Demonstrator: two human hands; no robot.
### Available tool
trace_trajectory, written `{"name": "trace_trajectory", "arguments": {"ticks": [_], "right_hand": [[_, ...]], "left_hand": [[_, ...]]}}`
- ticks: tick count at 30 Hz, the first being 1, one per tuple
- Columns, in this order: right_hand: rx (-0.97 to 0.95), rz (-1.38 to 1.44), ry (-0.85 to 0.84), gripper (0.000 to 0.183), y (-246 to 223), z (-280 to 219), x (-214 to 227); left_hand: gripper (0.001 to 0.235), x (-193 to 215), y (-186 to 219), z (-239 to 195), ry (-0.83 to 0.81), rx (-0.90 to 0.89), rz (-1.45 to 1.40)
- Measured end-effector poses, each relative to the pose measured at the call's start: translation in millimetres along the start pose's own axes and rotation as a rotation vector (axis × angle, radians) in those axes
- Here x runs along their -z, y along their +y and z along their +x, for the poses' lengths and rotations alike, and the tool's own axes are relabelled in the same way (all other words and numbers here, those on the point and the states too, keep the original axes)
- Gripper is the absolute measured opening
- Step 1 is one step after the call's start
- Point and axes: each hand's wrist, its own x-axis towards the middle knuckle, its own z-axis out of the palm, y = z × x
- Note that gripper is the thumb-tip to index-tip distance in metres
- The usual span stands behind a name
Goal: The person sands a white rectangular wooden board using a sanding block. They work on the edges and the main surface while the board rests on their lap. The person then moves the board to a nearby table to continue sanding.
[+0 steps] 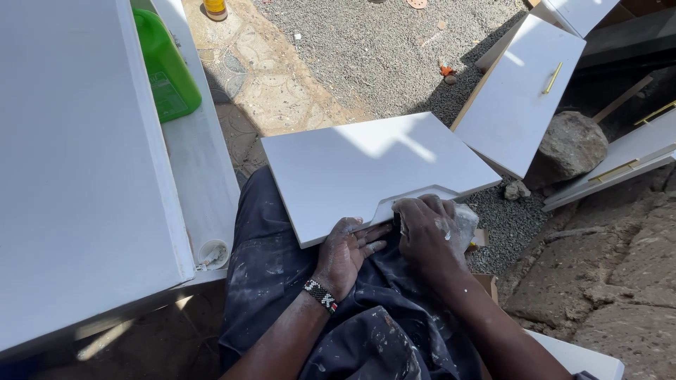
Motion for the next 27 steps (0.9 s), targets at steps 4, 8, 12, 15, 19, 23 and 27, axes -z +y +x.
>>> {"name": "trace_trajectory", "arguments": {"ticks": [4,8,12,15,19,23,27], "right_hand": [[0.047,-0.167,0.291,0.030,-23.0,11.1,33.2],[0.073,-0.135,0.165,0.031,-24.6,-4.9,10.7],[-0.160,-0.176,-0.052,0.049,-21.1,-6.2,12.5],[-0.150,-0.148,-0.097,0.039,-7.5,-4.4,-3.5],[-0.058,-0.130,-0.105,0.047,-34.2,10.6,30.7],[0.066,-0.063,-0.118,0.021,-35.9,20.2,42.1],[0.031,-0.107,-0.206,0.021,-47.9,31.0,64.3]], "left_hand": [[0.048,2.7,-2.3,2.2,-0.012,-0.002,-0.012],[0.046,7.7,-7.0,8.9,-0.008,-0.005,-0.011],[0.043,8.4,-8.8,5.6,-0.038,-0.032,-0.018],[0.045,1.9,-4.6,1.7,-0.028,-0.008,-0.002],[0.045,5.4,-7.4,7.8,-0.023,-0.010,-0.029],[0.045,9.8,-8.7,13.9,-0.013,-0.012,-0.012],[0.043,-3.9,0.2,-1.1,-0.007,-0.008,-0.005]]}}
